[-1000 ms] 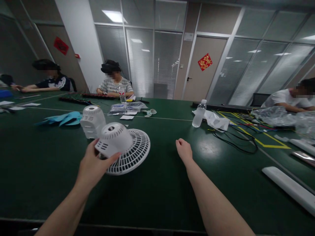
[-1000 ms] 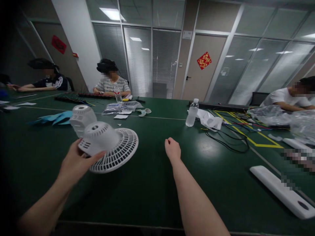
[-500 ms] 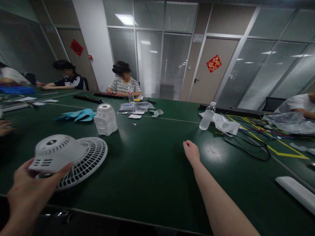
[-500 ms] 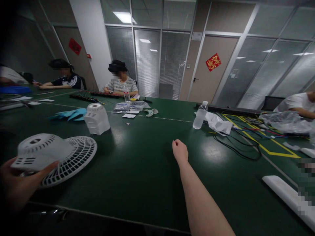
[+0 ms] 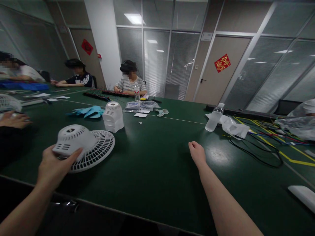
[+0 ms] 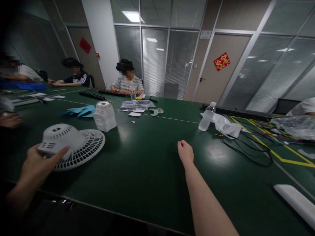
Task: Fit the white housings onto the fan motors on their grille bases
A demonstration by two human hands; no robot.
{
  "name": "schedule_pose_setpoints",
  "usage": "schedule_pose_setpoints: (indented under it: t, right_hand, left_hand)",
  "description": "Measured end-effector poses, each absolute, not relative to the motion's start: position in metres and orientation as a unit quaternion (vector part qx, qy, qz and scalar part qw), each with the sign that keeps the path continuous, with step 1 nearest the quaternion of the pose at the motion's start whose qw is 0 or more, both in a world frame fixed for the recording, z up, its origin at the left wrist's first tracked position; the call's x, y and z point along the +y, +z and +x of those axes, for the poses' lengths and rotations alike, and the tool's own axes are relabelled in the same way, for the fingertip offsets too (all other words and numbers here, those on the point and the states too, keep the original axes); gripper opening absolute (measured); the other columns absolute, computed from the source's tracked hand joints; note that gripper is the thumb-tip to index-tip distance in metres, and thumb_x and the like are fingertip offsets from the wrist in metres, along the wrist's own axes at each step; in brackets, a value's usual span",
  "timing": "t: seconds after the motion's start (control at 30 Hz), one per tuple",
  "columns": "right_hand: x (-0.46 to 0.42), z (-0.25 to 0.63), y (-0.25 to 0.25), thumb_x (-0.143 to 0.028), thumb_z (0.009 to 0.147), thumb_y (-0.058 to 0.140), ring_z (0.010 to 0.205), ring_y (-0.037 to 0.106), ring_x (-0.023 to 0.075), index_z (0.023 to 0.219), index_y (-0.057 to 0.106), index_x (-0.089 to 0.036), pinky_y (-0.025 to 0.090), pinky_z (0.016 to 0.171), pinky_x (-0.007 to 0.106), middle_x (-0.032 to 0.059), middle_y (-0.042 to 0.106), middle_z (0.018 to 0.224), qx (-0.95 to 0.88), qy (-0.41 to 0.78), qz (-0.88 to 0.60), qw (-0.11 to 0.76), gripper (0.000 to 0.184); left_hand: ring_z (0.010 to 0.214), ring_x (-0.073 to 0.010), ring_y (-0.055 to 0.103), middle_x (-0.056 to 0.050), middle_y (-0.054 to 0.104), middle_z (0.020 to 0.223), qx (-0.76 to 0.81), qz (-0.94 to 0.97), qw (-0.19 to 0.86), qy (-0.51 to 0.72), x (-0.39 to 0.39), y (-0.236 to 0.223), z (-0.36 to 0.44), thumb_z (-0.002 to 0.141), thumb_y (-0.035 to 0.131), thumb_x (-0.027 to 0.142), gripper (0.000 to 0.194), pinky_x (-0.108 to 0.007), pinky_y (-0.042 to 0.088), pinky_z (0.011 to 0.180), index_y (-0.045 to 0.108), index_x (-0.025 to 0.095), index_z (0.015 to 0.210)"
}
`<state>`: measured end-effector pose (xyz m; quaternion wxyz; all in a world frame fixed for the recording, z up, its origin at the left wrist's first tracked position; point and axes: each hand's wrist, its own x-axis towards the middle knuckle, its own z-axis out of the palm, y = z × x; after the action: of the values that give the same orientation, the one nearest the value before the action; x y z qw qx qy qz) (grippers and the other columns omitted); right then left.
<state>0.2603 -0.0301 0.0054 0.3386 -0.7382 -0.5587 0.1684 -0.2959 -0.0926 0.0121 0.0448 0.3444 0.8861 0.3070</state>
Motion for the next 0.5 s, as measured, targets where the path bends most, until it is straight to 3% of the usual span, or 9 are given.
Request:
schedule_pose_setpoints:
  t: [0.27,0.4,0.5]
  right_hand:
    - [-0.029,0.264,0.002,-0.045,0.093,0.043,0.064,0.057,0.019,0.068,0.053,-0.024,0.036,0.057,0.028,-0.0001,0.061,0.068,-0.562,0.162,-0.732,0.348,0.033]
    - [-0.028,0.264,0.001,-0.045,0.092,0.043,0.064,0.057,0.0188,0.069,0.054,-0.024,0.036,0.056,0.028,0.0,0.061,0.069,-0.564,0.164,-0.73,0.349,0.033]
    - [-0.029,0.264,0.001,-0.046,0.093,0.042,0.062,0.057,0.0185,0.07,0.054,-0.024,0.036,0.056,0.028,0.0003,0.061,0.069,-0.562,0.168,-0.731,0.348,0.034]
  left_hand:
    - [0.11,-0.0192,0.07,0.006,0.066,0.133,0.888,0.32,-0.014,0.329,-0.097,0.032,-0.279,0.066,0.058,0.088,0.084,-0.036,0.058,0.093,0.046,0.032,0.127]
    - [0.113,-0.0212,0.068,0.003,0.066,0.134,0.889,0.302,-0.016,0.343,-0.091,0.034,-0.283,0.068,0.057,0.088,0.083,-0.039,0.057,0.094,0.048,0.029,0.126]
    - [0.11,-0.0225,0.069,0.001,0.068,0.133,0.886,0.273,0.001,0.374,-0.081,0.038,-0.286,0.067,0.067,0.08,0.081,-0.04,0.058,0.093,0.053,0.026,0.126]
